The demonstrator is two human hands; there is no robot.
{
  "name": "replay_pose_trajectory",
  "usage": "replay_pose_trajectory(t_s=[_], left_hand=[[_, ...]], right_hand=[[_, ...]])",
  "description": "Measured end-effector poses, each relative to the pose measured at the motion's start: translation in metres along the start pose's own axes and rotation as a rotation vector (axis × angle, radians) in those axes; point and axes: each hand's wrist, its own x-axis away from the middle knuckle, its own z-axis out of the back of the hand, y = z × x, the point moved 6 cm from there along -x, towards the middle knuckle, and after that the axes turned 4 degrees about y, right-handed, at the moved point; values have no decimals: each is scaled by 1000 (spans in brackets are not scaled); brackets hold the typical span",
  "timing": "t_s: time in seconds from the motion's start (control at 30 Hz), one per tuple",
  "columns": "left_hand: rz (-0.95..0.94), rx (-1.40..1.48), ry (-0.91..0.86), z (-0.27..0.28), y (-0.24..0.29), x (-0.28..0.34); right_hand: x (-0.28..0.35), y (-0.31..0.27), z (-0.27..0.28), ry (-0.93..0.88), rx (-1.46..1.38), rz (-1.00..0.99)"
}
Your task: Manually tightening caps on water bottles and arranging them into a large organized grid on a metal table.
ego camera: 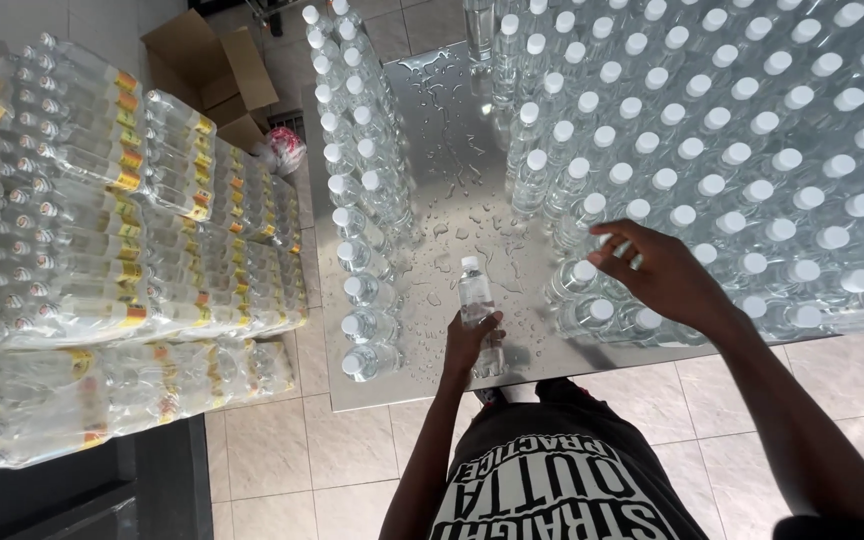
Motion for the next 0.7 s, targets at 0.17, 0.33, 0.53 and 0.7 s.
replay_pose_trajectory(t_s=[0.17, 0.33, 0.53, 0.7], left_hand=[[65, -10, 78, -4, 21, 14], [-25, -1, -17, -8, 24, 17], [-227, -163, -259, -10, 74, 67], [-341, -269, -518, -25, 135, 130]], right_hand=[[12, 31, 7, -91, 213, -164], [11, 18, -12, -141, 189, 44], [-8, -30, -52, -356, 522, 368], [-8, -40, -71, -483, 730, 825]])
